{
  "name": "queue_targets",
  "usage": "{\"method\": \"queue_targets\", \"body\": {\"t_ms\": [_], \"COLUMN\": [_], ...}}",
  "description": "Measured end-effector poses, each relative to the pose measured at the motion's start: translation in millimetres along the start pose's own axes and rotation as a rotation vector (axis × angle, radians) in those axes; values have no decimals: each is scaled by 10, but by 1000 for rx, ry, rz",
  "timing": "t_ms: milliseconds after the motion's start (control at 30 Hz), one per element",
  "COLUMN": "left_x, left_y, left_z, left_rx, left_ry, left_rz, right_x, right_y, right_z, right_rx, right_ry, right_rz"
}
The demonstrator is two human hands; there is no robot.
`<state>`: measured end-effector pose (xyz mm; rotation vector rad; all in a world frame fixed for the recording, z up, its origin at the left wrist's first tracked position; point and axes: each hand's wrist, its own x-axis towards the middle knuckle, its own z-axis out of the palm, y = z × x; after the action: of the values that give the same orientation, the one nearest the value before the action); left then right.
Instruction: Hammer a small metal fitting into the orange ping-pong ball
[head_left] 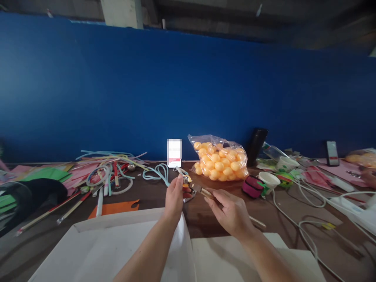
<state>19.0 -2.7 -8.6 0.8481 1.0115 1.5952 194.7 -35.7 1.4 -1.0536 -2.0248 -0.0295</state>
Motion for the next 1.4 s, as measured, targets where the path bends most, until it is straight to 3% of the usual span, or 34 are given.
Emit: {"method": "queue_targets", "body": {"t_ms": [433, 600, 1400], "left_x": [-6, -25, -31], "left_y": [15, 20, 35], "left_z": [26, 21, 18], "left_rx": [-7, -18, -20], "left_ry": [30, -38, -23], "left_rz": [-1, 19, 26], "right_x": [-17, -16, -2], "right_y": [-9, -14, -23], "right_z": [13, 14, -8], "right_rx": [45, 25, 16], "right_ry": [66, 31, 11], "right_rz": [-44, -22, -13]}}
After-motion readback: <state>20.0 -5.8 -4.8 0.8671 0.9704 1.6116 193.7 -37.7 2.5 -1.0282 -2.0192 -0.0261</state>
